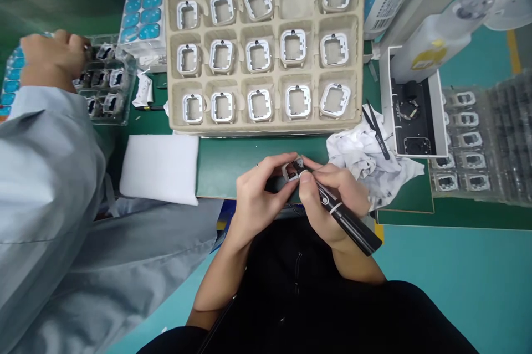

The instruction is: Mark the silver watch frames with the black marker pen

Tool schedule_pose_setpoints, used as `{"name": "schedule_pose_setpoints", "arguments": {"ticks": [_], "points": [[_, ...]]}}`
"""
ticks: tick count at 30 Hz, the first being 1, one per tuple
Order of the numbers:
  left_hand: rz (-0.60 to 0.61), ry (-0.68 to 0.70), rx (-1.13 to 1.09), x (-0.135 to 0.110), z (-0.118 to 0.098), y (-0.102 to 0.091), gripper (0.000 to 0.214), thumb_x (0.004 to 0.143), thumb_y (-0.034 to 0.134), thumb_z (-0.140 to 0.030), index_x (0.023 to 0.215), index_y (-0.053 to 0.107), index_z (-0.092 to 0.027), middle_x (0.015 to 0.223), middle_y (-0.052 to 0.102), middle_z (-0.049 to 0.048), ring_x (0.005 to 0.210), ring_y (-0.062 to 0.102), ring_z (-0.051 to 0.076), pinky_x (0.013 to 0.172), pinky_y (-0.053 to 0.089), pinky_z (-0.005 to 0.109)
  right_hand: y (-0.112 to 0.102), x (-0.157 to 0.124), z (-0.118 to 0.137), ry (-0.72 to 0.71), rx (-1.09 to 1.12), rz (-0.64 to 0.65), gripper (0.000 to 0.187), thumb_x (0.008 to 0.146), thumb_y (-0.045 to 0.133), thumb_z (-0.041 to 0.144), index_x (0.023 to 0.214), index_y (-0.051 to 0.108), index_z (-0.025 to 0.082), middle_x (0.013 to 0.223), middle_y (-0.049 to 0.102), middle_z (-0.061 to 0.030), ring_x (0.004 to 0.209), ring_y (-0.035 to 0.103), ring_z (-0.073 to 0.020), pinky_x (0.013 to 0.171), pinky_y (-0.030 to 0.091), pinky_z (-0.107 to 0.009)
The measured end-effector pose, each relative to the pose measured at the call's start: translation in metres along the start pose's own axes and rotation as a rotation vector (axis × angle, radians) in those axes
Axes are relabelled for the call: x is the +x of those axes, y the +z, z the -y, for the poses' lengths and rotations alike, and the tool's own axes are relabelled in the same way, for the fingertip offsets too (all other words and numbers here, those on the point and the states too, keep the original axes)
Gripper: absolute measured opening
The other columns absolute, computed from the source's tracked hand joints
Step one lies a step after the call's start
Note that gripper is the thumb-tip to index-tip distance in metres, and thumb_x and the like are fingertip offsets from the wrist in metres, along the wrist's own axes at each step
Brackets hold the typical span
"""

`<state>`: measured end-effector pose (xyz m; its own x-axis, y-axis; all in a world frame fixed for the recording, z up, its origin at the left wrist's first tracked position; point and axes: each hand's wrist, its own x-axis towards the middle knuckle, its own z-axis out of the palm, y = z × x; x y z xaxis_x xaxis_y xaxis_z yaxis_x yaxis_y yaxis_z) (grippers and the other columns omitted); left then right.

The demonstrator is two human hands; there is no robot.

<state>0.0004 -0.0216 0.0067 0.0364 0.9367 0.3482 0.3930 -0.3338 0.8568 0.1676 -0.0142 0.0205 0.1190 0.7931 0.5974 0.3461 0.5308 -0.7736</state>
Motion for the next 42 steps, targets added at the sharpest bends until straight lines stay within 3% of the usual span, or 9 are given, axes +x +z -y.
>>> {"name": "schedule_pose_setpoints", "arguments": {"ticks": [4,10,15,18,22,28,33,39,42], "points": [[-0.004,-0.047,-0.063,0.0,-0.001,0.001,0.047,0.101,0.098,-0.017,0.144,0.086,-0.03,0.129,0.093,0.0021,0.106,0.091,0.017,0.1,0.075,0.023,0.001,-0.001,-0.001,-0.01,0.047,-0.024,0.018,0.105,0.08,0.013,0.102,0.068,0.026,0.086,0.083,0.0037,0.087,0.093,-0.0224,0.09,0.085,-0.039],[-0.005,-0.163,-0.22,0.005,-0.006,0.001,0.049,0.092,0.106,-0.022,0.137,0.088,-0.024,0.112,0.093,0.0025,0.092,0.092,0.018,0.092,0.078,0.025,0.004,-0.003,-0.002,0.04,0.075,-0.057,0.017,0.107,0.081,0.018,0.099,0.068,0.026,0.084,0.083,0.0018,0.097,0.096,-0.0273,0.077,0.081,-0.034],[0.013,-0.264,-0.274,0.01,-0.01,-0.001,0.056,0.085,0.113,-0.031,0.133,0.087,-0.022,0.11,0.094,0.0046,0.091,0.092,0.02,0.086,0.079,0.026,0.007,-0.004,-0.003,0.039,0.145,-0.11,0.017,0.107,0.081,0.018,0.1,0.067,0.026,0.081,0.076,0.0051,0.085,0.092,-0.0215,0.085,0.083,-0.035],[0.015,-0.263,-0.273,0.01,-0.011,0.0,0.054,0.086,0.111,-0.03,0.133,0.087,-0.021,0.109,0.094,0.0048,0.092,0.092,0.02,0.087,0.079,0.026,0.009,-0.005,-0.003,0.042,0.181,-0.127,0.016,0.107,0.079,0.018,0.101,0.067,0.026,0.079,0.071,0.0071,0.076,0.087,-0.017,0.092,0.084,-0.036],[0.007,-0.241,-0.283,0.008,-0.008,0.0,0.055,0.085,0.113,-0.031,0.133,0.088,-0.022,0.111,0.094,0.004,0.091,0.092,0.019,0.087,0.079,0.025,0.008,-0.005,-0.003,0.052,0.161,-0.113,0.017,0.107,0.081,0.02,0.1,0.067,0.026,0.082,0.075,0.0052,0.085,0.092,-0.0212,0.087,0.084,-0.035],[0.005,-0.193,-0.159,0.003,-0.001,0.001,0.044,0.099,0.103,-0.038,0.138,0.087,-0.026,0.122,0.094,0.0058,0.101,0.093,0.022,0.096,0.081,0.03,0.005,-0.002,0.0,0.055,0.095,-0.052,0.018,0.106,0.08,0.017,0.098,0.067,0.028,0.079,0.078,0.0037,0.088,0.093,-0.0246,0.08,0.081,-0.037],[-0.004,-0.158,-0.094,0.0,0.0,0.002,0.04,0.102,0.1,-0.039,0.139,0.087,-0.027,0.128,0.093,0.0059,0.105,0.093,0.022,0.099,0.08,0.03,0.004,-0.001,0.0,0.043,0.082,-0.057,0.018,0.106,0.08,0.018,0.098,0.067,0.028,0.079,0.078,0.0039,0.089,0.093,-0.0243,0.08,0.081,-0.036],[0.015,-0.189,-0.146,0.004,-0.003,0.0,0.05,0.096,0.105,-0.038,0.14,0.085,-0.025,0.118,0.093,0.0054,0.098,0.092,0.021,0.096,0.08,0.03,0.007,-0.004,-0.002,0.017,0.173,-0.089,0.015,0.106,0.079,0.015,0.105,0.07,0.026,0.08,0.071,0.0062,0.067,0.078,-0.0152,0.095,0.085,-0.046],[0.014,-0.201,-0.202,0.006,-0.005,0.0,0.051,0.093,0.107,-0.035,0.138,0.086,-0.024,0.114,0.093,0.005,0.097,0.092,0.021,0.095,0.08,0.03,0.009,-0.004,-0.003,-0.005,0.201,-0.109,0.012,0.107,0.078,0.015,0.106,0.071,0.025,0.08,0.068,0.0063,0.066,0.074,-0.0132,0.097,0.085,-0.045]]}}
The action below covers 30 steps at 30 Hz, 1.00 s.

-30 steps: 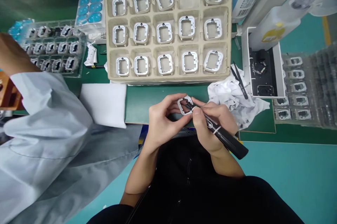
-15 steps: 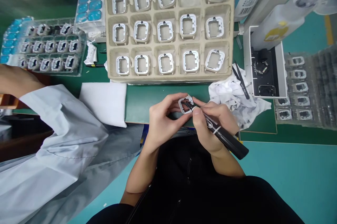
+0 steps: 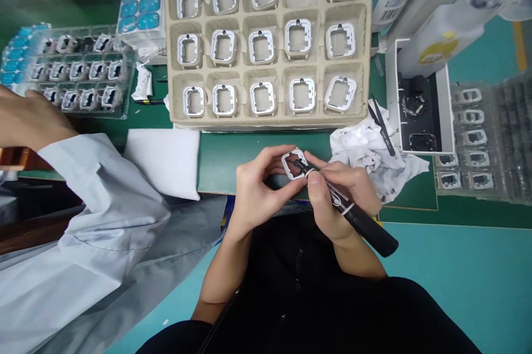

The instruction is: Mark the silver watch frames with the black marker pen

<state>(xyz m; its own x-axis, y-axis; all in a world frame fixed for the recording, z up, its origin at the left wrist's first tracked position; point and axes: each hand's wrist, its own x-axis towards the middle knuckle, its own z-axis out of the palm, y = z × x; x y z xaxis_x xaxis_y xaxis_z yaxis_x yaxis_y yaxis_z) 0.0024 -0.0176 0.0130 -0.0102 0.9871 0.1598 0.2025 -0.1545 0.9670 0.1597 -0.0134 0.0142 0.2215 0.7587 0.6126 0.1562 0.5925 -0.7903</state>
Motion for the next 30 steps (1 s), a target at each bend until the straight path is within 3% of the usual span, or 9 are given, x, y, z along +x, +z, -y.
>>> {"name": "schedule_pose_setpoints", "arguments": {"ticks": [4,13,16,20,22,24,27,30], "points": [[-0.016,-0.031,-0.016,0.001,-0.002,0.001,0.052,0.09,0.109,-0.038,0.134,0.086,-0.023,0.111,0.094,0.0054,0.095,0.093,0.023,0.094,0.081,0.032,0.002,0.0,0.0,0.003,-0.007,-0.032,0.011,0.109,0.077,0.02,0.103,0.069,0.026,0.077,0.064,0.0074,0.061,0.068,-0.0124,0.093,0.086,-0.045],[-0.034,-0.018,0.031,-0.001,-0.001,0.004,0.049,0.091,0.106,-0.036,0.133,0.086,-0.023,0.108,0.093,0.0059,0.093,0.092,0.023,0.091,0.08,0.032,-0.004,-0.005,-0.001,0.082,0.018,-0.001,0.013,0.109,0.079,0.023,0.106,0.068,0.028,0.078,0.07,0.0064,0.076,0.085,-0.0193,0.093,0.085,-0.043],[-0.079,0.065,0.112,-0.005,0.001,-0.004,0.049,0.092,0.106,-0.039,0.134,0.085,-0.022,0.113,0.092,0.008,0.095,0.091,0.024,0.092,0.08,0.035,-0.009,-0.011,-0.005,0.109,0.022,-0.047,0.013,0.11,0.08,0.026,0.108,0.067,0.029,0.079,0.072,0.005,0.081,0.088,-0.0223,0.092,0.084,-0.044],[-0.24,0.294,0.227,0.003,-0.004,-0.034,0.047,0.096,0.103,-0.043,0.138,0.087,-0.028,0.134,0.085,0.01,0.12,0.086,0.031,0.086,0.079,0.04,-0.012,-0.015,-0.012,0.124,0.075,-0.103,0.015,0.11,0.078,0.023,0.108,0.064,0.028,0.076,0.068,0.0067,0.073,0.084,-0.0212,0.099,0.084,-0.052],[-0.321,0.411,0.297,0.021,-0.016,-0.05,0.054,0.093,0.106,-0.05,0.142,0.088,-0.036,0.132,0.078,0.0083,0.122,0.079,0.033,0.084,0.076,0.043,-0.011,-0.014,-0.013,0.104,0.106,-0.102,0.016,0.109,0.078,0.022,0.107,0.064,0.028,0.076,0.067,0.0072,0.069,0.081,-0.0189,0.1,0.084,-0.054],[-0.312,0.495,0.381,0.053,-0.032,-0.062,0.058,0.092,0.106,-0.058,0.144,0.089,-0.039,0.13,0.074,0.0083,0.118,0.076,0.033,0.085,0.073,0.046,-0.009,-0.012,-0.013,0.076,0.113,-0.096,0.016,0.109,0.077,0.021,0.104,0.063,0.027,0.076,0.066,0.0077,0.064,0.075,-0.0161,0.099,0.084,-0.054],[-0.177,0.524,0.429,0.125,-0.05,-0.061,0.052,0.094,0.103,-0.061,0.137,0.09,-0.035,0.13,0.076,0.0111,0.119,0.077,0.035,0.092,0.073,0.049,-0.007,-0.011,-0.013,0.051,0.082,-0.094,0.017,0.109,0.077,0.021,0.102,0.063,0.026,0.074,0.065,0.0083,0.061,0.071,-0.0148,0.097,0.084,-0.053],[-0.058,0.536,0.476,0.211,-0.047,-0.044,0.049,0.089,0.106,-0.055,0.128,0.088,-0.031,0.131,0.077,0.0143,0.134,0.072,0.042,0.115,0.069,0.058,-0.007,-0.012,-0.014,0.058,0.043,-0.095,0.017,0.108,0.078,0.021,0.101,0.063,0.026,0.071,0.065,0.0081,0.068,0.081,-0.019,0.094,0.084,-0.049]]}}
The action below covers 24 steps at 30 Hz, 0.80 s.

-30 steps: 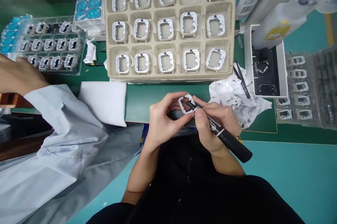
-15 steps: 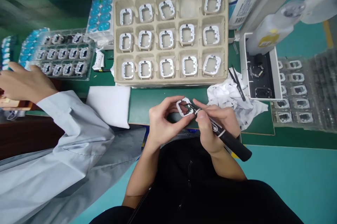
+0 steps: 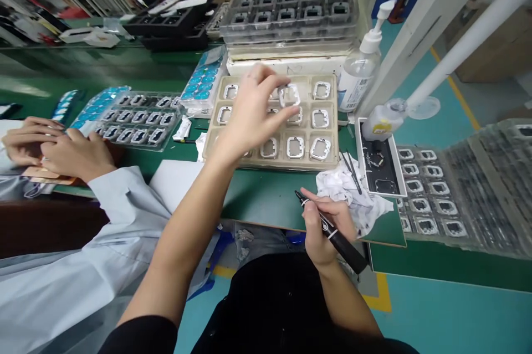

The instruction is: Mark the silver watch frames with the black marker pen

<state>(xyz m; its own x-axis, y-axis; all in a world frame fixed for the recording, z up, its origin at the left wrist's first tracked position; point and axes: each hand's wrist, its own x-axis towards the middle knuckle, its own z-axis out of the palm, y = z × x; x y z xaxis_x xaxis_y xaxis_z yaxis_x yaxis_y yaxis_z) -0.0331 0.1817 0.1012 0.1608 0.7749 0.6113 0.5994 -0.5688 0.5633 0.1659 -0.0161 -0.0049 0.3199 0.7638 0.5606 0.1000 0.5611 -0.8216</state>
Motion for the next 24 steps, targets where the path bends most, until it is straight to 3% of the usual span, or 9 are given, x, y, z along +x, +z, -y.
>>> {"name": "schedule_pose_setpoints", "arguments": {"ticks": [3,7,12,16,19,24], "points": [[0.095,0.063,0.112,0.056,0.04,0.034,0.038,0.087,0.101,-0.037,0.12,0.085,-0.025,0.127,0.077,0.0178,0.138,0.068,0.047,0.129,0.057,0.068,-0.001,-0.001,-0.002,0.024,-0.024,0.004,0.016,0.108,0.079,0.022,0.101,0.065,0.026,0.069,0.066,0.0072,0.084,0.092,-0.0257,0.086,0.082,-0.041],[0.197,0.052,0.231,0.091,0.064,0.053,0.033,0.083,0.096,-0.027,0.113,0.084,-0.021,0.12,0.077,0.0186,0.13,0.069,0.046,0.129,0.055,0.069,0.0,0.001,-0.001,0.033,-0.04,-0.001,0.016,0.107,0.08,0.022,0.099,0.066,0.025,0.074,0.075,0.0029,0.09,0.094,-0.0279,0.076,0.077,-0.035],[0.282,0.162,0.269,0.108,0.044,0.063,0.032,0.077,0.098,-0.021,0.108,0.089,-0.022,0.119,0.08,0.0162,0.133,0.069,0.046,0.126,0.055,0.062,0.001,0.005,0.002,-0.003,-0.053,-0.012,0.018,0.106,0.08,0.02,0.095,0.066,0.025,0.075,0.078,0.003,0.084,0.093,-0.0242,0.073,0.072,-0.029],[0.444,0.208,0.339,0.128,0.027,0.085,0.041,0.067,0.099,-0.007,0.104,0.093,-0.023,0.118,0.081,0.0142,0.14,0.067,0.048,0.13,0.053,0.064,0.0,0.006,0.0,-0.016,-0.078,-0.024,0.018,0.105,0.082,0.022,0.095,0.068,0.025,0.086,0.087,-0.0019,0.072,0.087,-0.021,0.065,0.068,-0.028],[0.502,0.198,0.361,0.143,0.024,0.099,0.042,0.061,0.102,-0.002,0.096,0.093,-0.023,0.119,0.08,0.0131,0.144,0.064,0.048,0.134,0.051,0.065,0.0,0.007,-0.001,-0.045,-0.098,-0.036,0.019,0.105,0.084,0.022,0.094,0.069,0.024,0.089,0.089,-0.0034,0.067,0.084,-0.0185,0.061,0.064,-0.026],[0.539,0.156,0.347,0.153,0.014,0.098,0.029,0.068,0.103,-0.005,0.086,0.085,-0.019,0.115,0.078,0.0118,0.143,0.066,0.045,0.132,0.053,0.066,0.0,0.009,-0.003,-0.067,-0.106,-0.041,0.019,0.105,0.085,0.021,0.092,0.071,0.023,0.086,0.087,-0.0014,0.066,0.081,-0.0164,0.062,0.064,-0.024]]}}
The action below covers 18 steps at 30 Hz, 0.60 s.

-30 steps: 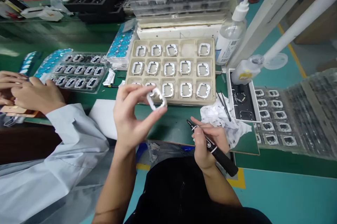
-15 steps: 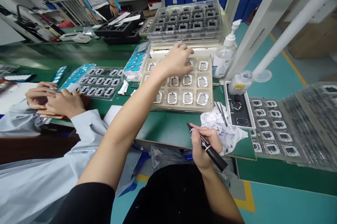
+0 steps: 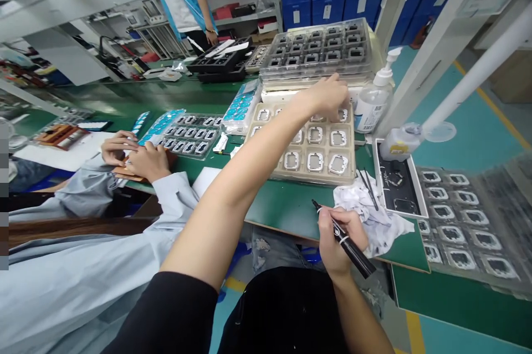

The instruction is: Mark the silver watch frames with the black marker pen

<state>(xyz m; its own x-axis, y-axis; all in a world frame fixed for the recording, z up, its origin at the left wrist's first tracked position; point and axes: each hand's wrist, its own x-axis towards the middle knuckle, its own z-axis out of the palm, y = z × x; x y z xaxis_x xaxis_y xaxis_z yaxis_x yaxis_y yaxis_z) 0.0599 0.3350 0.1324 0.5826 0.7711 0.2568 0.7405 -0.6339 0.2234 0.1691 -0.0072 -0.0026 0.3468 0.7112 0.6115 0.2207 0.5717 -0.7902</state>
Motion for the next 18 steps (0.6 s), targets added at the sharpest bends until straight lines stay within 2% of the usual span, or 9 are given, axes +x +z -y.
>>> {"name": "schedule_pose_setpoints", "arguments": {"ticks": [2,4,6,9,12,13,15,18], "points": [[0.035,0.007,0.028,-0.008,-0.007,-0.013,0.032,0.073,0.104,-0.007,0.092,0.082,-0.018,0.115,0.078,0.0138,0.143,0.066,0.045,0.129,0.056,0.066,-0.001,-0.001,-0.002,0.021,0.001,0.004,0.019,0.106,0.086,0.021,0.093,0.071,0.023,0.086,0.086,-0.0012,0.066,0.08,-0.0154,0.063,0.065,-0.024],[0.024,0.011,0.018,-0.027,-0.015,-0.028,0.036,0.08,0.105,-0.012,0.105,0.08,-0.019,0.115,0.08,0.014,0.133,0.069,0.039,0.123,0.061,0.061,-0.001,-0.003,-0.003,0.033,0.023,-0.008,0.02,0.105,0.087,0.021,0.094,0.071,0.022,0.085,0.084,-0.0007,0.066,0.079,-0.0148,0.065,0.066,-0.024],[-0.065,0.016,-0.094,-0.057,-0.024,-0.042,0.039,0.087,0.102,-0.018,0.117,0.077,-0.019,0.117,0.083,0.0112,0.114,0.072,0.028,0.114,0.068,0.052,-0.002,-0.005,-0.004,0.048,0.042,-0.022,0.021,0.106,0.088,0.023,0.095,0.07,0.022,0.084,0.083,-0.0006,0.066,0.078,-0.0152,0.066,0.066,-0.026],[-0.327,0.008,-0.436,-0.124,-0.038,-0.049,0.043,0.087,0.098,-0.016,0.124,0.076,-0.017,0.125,0.086,0.0116,0.097,0.075,0.02,0.096,0.074,0.04,-0.003,-0.007,-0.004,0.065,0.042,-0.009,0.02,0.107,0.087,0.024,0.096,0.071,0.023,0.085,0.083,-0.0018,0.067,0.078,-0.0168,0.066,0.067,-0.03],[-0.455,-0.038,-0.55,-0.205,-0.058,-0.034,0.048,0.098,0.092,-0.032,0.14,0.073,-0.02,0.146,0.081,0.0145,0.101,0.083,0.02,0.086,0.076,0.037,-0.007,-0.008,-0.006,0.057,0.054,0.017,0.015,0.106,0.086,0.022,0.099,0.073,0.023,0.088,0.085,-0.0028,0.068,0.08,-0.0178,0.068,0.069,-0.032],[-0.507,-0.099,-0.677,-0.232,-0.066,-0.025,0.051,0.099,0.095,-0.038,0.143,0.074,-0.022,0.142,0.082,0.0134,0.102,0.086,0.022,0.087,0.077,0.037,-0.008,-0.009,-0.006,0.055,0.057,0.02,0.015,0.105,0.087,0.02,0.1,0.073,0.023,0.088,0.085,-0.0028,0.07,0.081,-0.0184,0.069,0.07,-0.032],[-0.546,-0.194,-0.938,-0.28,-0.085,-0.003,0.06,0.096,0.103,-0.045,0.146,0.077,-0.025,0.12,0.084,0.0088,0.097,0.087,0.022,0.085,0.076,0.034,-0.01,-0.009,-0.007,0.059,0.058,0.013,0.015,0.104,0.088,0.019,0.1,0.074,0.023,0.086,0.084,-0.0019,0.074,0.084,-0.0205,0.072,0.073,-0.034],[-0.531,-0.358,-1.188,-0.327,-0.111,0.029,0.067,0.088,0.112,-0.045,0.143,0.08,-0.024,0.098,0.082,0.0034,0.086,0.085,0.02,0.081,0.075,0.031,-0.011,-0.008,-0.007,0.063,0.104,0.002,0.019,0.102,0.089,0.018,0.1,0.071,0.023,0.08,0.08,0.0019,0.074,0.086,-0.0224,0.078,0.078,-0.039]]}}
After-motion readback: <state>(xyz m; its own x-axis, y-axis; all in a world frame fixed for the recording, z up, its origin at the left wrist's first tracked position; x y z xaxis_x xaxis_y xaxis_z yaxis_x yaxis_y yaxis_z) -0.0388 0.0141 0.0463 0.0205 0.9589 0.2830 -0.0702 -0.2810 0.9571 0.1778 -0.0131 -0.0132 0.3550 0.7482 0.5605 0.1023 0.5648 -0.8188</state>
